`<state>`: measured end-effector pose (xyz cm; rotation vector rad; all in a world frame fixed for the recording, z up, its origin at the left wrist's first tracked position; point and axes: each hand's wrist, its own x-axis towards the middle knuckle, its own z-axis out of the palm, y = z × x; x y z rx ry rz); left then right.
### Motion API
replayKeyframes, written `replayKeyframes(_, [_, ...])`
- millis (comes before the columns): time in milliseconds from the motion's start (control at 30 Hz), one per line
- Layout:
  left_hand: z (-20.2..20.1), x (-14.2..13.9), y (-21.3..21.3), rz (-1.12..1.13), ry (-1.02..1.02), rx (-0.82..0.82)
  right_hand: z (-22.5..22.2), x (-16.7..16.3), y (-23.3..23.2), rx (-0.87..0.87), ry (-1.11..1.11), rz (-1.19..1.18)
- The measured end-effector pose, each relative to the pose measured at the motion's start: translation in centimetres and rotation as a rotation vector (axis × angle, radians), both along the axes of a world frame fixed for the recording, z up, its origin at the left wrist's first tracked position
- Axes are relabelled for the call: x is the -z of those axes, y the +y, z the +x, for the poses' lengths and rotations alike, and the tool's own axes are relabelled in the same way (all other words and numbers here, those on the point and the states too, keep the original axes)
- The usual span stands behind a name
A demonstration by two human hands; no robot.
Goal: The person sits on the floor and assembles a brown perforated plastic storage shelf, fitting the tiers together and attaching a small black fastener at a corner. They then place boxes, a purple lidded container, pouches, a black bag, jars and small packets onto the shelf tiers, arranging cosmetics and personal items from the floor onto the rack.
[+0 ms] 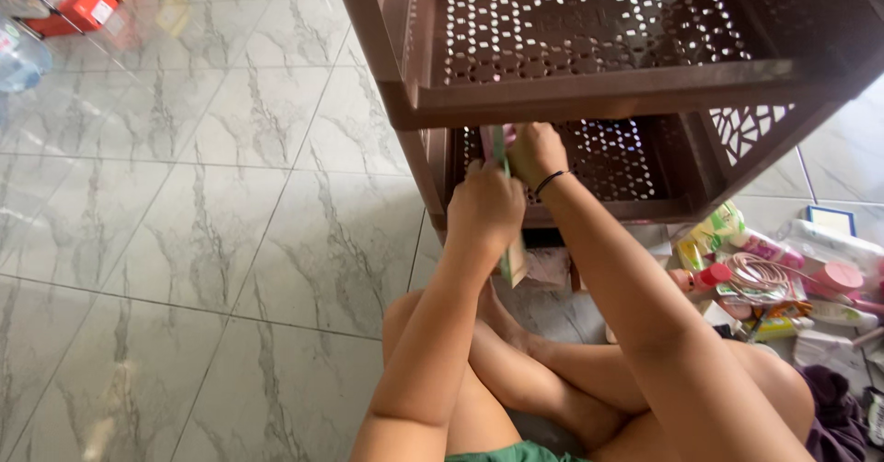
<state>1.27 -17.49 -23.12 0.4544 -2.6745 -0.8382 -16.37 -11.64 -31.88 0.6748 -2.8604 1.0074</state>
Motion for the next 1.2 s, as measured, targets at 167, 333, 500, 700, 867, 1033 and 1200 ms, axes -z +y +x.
replayKeyframes(167, [-9.0, 1.5, -3.2, -0.025, -0.236, 0.062, 0.0, -0.7, 4.6, 0.008, 0.031, -0.008])
replayKeyframes(333, [-12.8, 2.6, -5.9, -0.330, 0.218, 0.016, 1.6, -2.3, 6.0, -0.050, 0.056, -0.071])
replayKeyframes(500, [-11.1, 4.7, -5.8, -0.080, 0.360, -0.204, 3.5, -2.3, 3.8, -0.051, 0.070, -0.069])
replayKeyframes(700, [-10.4, 7.3, -7.0, -0.195, 0.465, -0.319, 5.3, -1.1, 0.4, -0.061, 0.094, -0.148])
replayKeyframes(867, [-11.5, 6.7, -6.7, -0.351, 0.478, -0.300, 5.6, 0.2, -1.3, -0.135, 0.183, -0.227])
replayKeyframes(1033, [-11.0, 4.4, -7.5, 0.190, -0.049, -0.225, 5.3, 0.8, -2.4, -0.159, 0.137, -0.292])
replayKeyframes(1200, [-11.6, 5.0, -8.4, -0.180, 0.222, -0.213, 5.3, 0.6, -2.8, -0.133, -0.015, -0.218])
